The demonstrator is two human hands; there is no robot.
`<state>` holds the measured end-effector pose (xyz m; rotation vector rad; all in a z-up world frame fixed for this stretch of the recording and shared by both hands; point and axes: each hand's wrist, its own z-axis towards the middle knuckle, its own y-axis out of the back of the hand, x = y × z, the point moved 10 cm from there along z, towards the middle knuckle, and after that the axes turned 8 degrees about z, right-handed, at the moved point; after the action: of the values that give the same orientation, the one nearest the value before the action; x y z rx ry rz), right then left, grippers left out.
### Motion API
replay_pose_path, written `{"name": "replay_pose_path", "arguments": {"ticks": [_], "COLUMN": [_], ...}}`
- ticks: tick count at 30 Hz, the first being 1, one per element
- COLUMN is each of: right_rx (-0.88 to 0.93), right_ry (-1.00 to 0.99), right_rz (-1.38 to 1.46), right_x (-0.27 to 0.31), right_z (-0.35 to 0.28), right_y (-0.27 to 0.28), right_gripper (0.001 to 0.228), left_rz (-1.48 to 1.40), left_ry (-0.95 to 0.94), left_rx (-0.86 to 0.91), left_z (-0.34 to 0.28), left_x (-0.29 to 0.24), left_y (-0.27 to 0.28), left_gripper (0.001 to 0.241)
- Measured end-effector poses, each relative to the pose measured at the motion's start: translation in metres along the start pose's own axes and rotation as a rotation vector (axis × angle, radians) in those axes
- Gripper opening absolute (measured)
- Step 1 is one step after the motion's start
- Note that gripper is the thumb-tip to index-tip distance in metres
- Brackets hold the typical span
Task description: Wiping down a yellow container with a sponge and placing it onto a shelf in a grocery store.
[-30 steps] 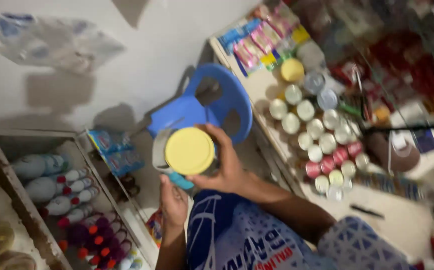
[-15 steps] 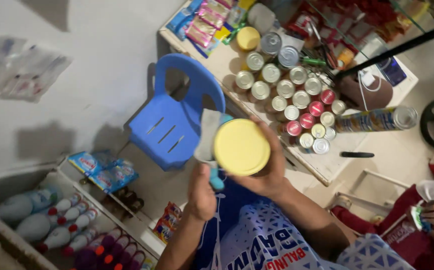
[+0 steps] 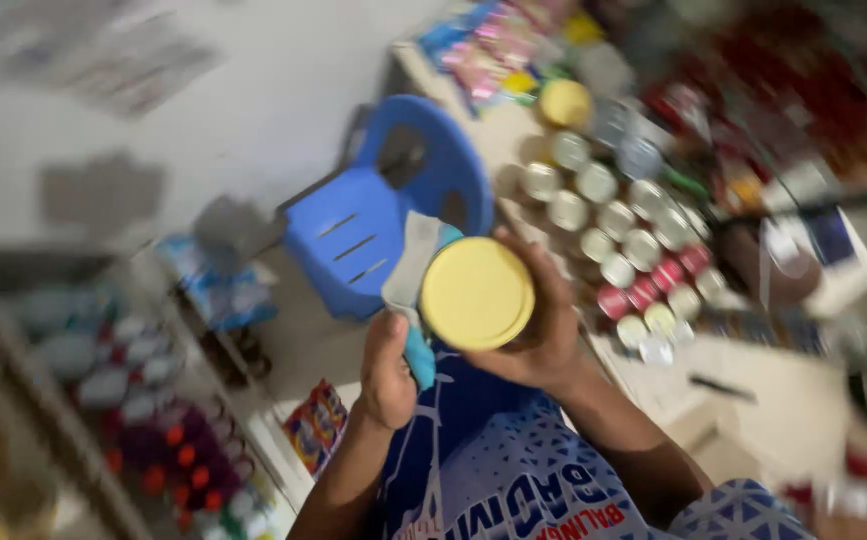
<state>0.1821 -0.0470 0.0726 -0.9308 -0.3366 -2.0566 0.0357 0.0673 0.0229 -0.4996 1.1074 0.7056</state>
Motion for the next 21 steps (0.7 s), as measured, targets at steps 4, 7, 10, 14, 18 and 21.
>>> {"name": "replay_pose_path", "arguments": {"ticks": [4,7,10,14,18,21], "right_rx": [0.179,0.348,0.528,0.581,0.812,0.99], "right_ry": [0.041,-0.005,-0.055,-0.073,-0.124,-0.031], "right_rz": [0.097,0.271,0.421,0.569,0.504,0.761], "right_x": [-0.005,-0.004,0.0,-0.004,0.01,0.034], "right_z": [0.023,0.018,0.01,0.01,0.0,-0.023], "right_y": [-0.046,-0.085,-0.128,-0.169,-0.213,-0.244], "right_gripper": [0.112,0.114,0.114,0.108,0.102,0.116], "left_rz": [0.096,0.576,0.668,-0.25,0.251,-0.193], "left_ry": [0.168,-0.257,-0.283,0.232,0.154,0.313], "left_rx": [-0.217,-0.384,-0.582,-0.814,-0.587,-0.995], "left_z": [-0.056,-0.077,-0.096,-0.122,-0.122,-0.194], "left_x": [0.012,-0.05,-0.082,-0.022,-0.102,-0.039], "left_y": [0.045,0.058,0.076,0.113,0.1,0.117], "left_gripper": [0.017,0.038,0.039,0.041,0.05,0.037]}}
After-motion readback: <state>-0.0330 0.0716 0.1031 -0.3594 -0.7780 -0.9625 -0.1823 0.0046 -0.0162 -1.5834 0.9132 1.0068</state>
